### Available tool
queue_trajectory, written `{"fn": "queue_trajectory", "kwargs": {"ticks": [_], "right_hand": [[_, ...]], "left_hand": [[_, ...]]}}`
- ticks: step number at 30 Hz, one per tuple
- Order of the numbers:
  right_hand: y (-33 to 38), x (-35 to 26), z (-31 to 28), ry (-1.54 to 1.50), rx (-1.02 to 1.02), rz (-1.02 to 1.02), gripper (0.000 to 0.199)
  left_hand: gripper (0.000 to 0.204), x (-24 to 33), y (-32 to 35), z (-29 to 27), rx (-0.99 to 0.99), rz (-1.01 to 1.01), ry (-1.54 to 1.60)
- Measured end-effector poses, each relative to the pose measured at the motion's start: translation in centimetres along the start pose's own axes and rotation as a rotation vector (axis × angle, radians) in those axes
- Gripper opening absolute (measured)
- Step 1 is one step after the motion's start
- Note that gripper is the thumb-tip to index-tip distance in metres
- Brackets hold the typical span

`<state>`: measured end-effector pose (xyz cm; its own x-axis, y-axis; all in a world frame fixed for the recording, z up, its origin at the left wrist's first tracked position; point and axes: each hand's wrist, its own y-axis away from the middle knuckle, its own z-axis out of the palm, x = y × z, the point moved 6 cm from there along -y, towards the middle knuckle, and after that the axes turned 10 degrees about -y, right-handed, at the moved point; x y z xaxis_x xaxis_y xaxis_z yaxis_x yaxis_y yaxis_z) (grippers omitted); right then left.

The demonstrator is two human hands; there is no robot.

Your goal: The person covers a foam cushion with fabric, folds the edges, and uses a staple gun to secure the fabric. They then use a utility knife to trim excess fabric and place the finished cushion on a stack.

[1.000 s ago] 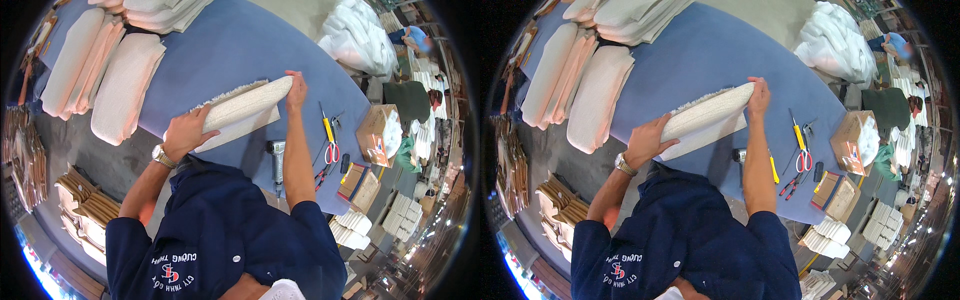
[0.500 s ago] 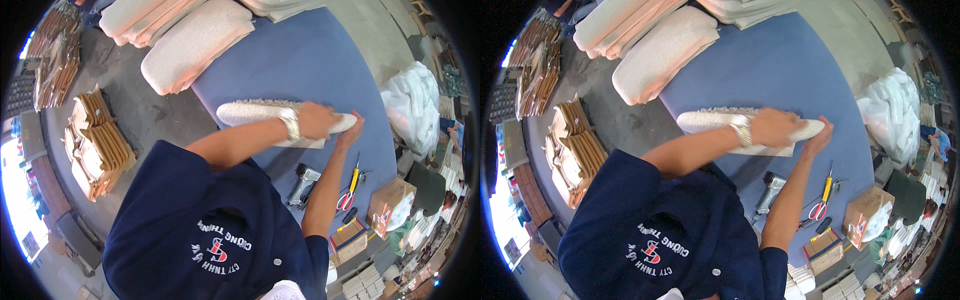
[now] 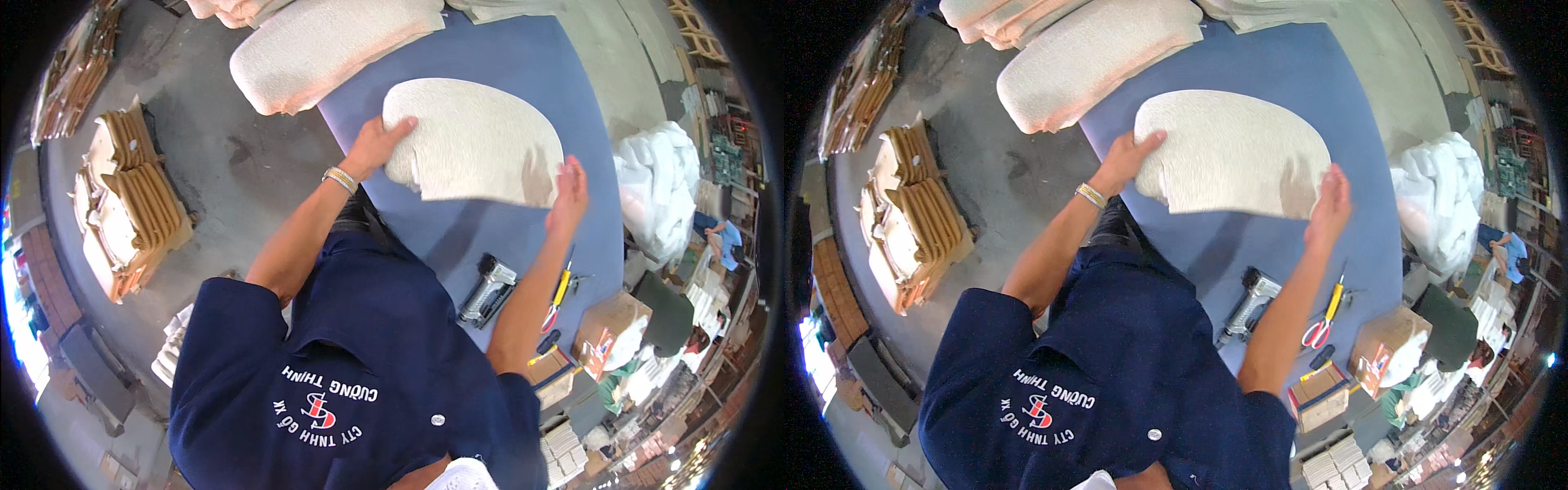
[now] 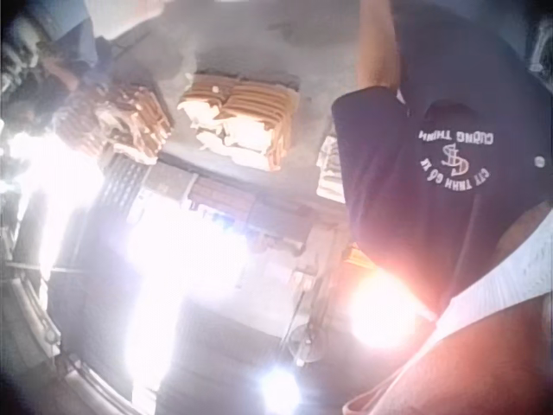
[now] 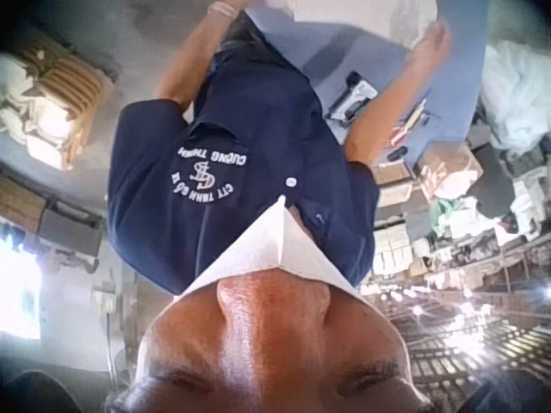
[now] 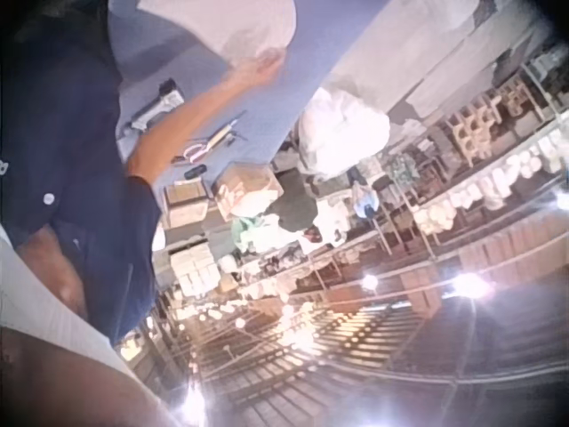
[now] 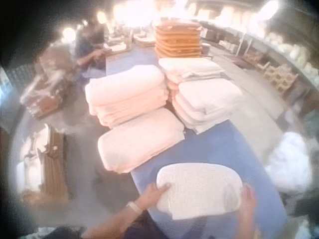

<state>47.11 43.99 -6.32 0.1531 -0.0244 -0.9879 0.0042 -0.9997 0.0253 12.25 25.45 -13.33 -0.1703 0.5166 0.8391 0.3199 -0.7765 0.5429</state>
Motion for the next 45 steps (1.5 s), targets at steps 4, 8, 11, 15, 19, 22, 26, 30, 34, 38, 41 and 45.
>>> {"fn": "queue_trajectory", "kwargs": {"ticks": [4,8,11,15,19,22,26,30,34,38,41,45], "right_hand": [[10.7,-6.2,4.6,-0.017,-0.143,-0.003,0.032],[16.2,-1.1,4.9,-0.251,-0.176,0.165,0.038],[19.5,0.6,8.4,-0.333,-0.323,0.501,0.05],[20.2,0.0,11.8,-0.419,-0.416,0.664,0.06],[17.5,-1.7,12.6,-0.167,-0.381,0.517,0.058],[15.7,-3.6,13.4,-0.194,-0.279,0.322,0.053],[13.6,-5.3,15.9,-0.109,-0.355,0.265,0.05],[12.2,-5.8,18.0,0.001,-0.434,0.272,0.047],[12.2,-6.9,19.6,-0.057,-0.489,0.188,0.034],[12.3,-7.8,20.2,0.113,-0.545,-0.151,0.016],[12.5,-8.5,20.8,0.058,-0.597,-0.253,0.01],[12.2,-8.0,20.6,-0.003,-0.613,-0.246,0.009]], "left_hand": [[0.061,0.4,-0.2,0.1,0.015,-0.011,0.075],[0.058,1.9,1.3,1.0,0.012,0.063,0.044],[0.06,2.1,1.5,1.7,-0.002,0.111,0.109],[0.061,3.7,3.1,2.2,-0.026,0.098,0.113],[0.062,1.9,2.9,3.0,-0.084,-0.093,0.285],[0.062,0.1,2.9,3.6,-0.116,-0.265,0.466],[0.061,-3.1,2.1,4.6,-0.181,-0.294,0.632],[0.059,-2.9,2.3,2.9,-0.107,-0.271,0.453],[0.052,0.1,4.3,-1.3,0.254,0.212,-0.171],[0.046,5.6,8.7,-1.3,0.275,0.638,-0.466],[0.049,6.3,8.9,-1.4,0.328,0.733,-0.573],[0.049,6.3,7.8,-1.5,0.267,0.765,-0.562]]}}
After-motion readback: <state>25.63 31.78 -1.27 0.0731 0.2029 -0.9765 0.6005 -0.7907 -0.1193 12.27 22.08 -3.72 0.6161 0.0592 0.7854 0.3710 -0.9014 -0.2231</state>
